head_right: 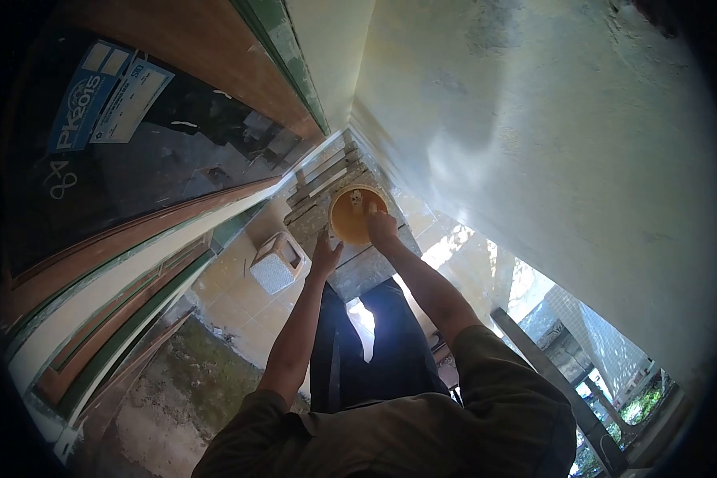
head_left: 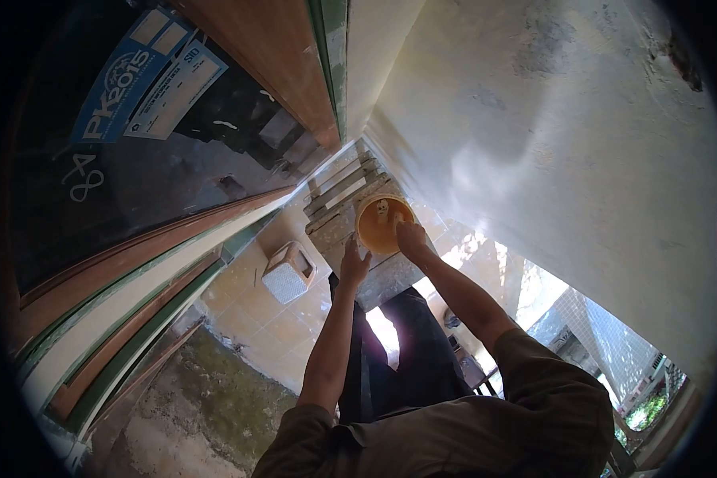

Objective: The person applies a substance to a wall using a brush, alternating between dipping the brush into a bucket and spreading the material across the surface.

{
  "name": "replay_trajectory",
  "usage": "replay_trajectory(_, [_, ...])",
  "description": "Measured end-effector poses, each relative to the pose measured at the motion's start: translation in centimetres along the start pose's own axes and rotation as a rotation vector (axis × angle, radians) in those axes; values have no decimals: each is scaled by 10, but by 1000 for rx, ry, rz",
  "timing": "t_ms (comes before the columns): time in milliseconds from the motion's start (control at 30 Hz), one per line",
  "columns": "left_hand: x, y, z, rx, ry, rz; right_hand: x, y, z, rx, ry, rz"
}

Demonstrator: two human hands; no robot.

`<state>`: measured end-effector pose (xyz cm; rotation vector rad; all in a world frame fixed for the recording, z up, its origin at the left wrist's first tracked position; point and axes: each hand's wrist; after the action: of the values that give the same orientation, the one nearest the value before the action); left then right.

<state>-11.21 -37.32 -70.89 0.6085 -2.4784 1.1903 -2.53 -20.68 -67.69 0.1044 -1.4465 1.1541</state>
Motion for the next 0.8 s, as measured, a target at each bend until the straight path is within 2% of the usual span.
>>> replay_trajectory(333, [5,0,-5,-7,-3,16,-9,17,1,-1,34,-11])
replay_trajectory(400, [5,1,-2,5,-17,25,-12,21,-1,-3,6,87])
replay_trajectory(533, [3,-1,1,-16,0,29,-15,18,-3,13,12,41])
replay_trajectory(633, [5,0,4,-51,42,-7,-2,5,-6,-5,58,-3])
replay_trajectory(700, [1,3,9,-73,35,-8,10,-3,-13,27,60,64])
replay_trajectory(800, [0,6,12,-73,-21,6,29,-32,-23,12,118,48])
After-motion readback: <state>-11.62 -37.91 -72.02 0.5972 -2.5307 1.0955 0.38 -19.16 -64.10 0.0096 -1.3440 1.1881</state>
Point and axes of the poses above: each hand's wrist, its own y-axis towards the middle knuckle, its own x-axis out of the back of the hand, z = x × y, and after that the axes turned 8 degrees about x, right-handed
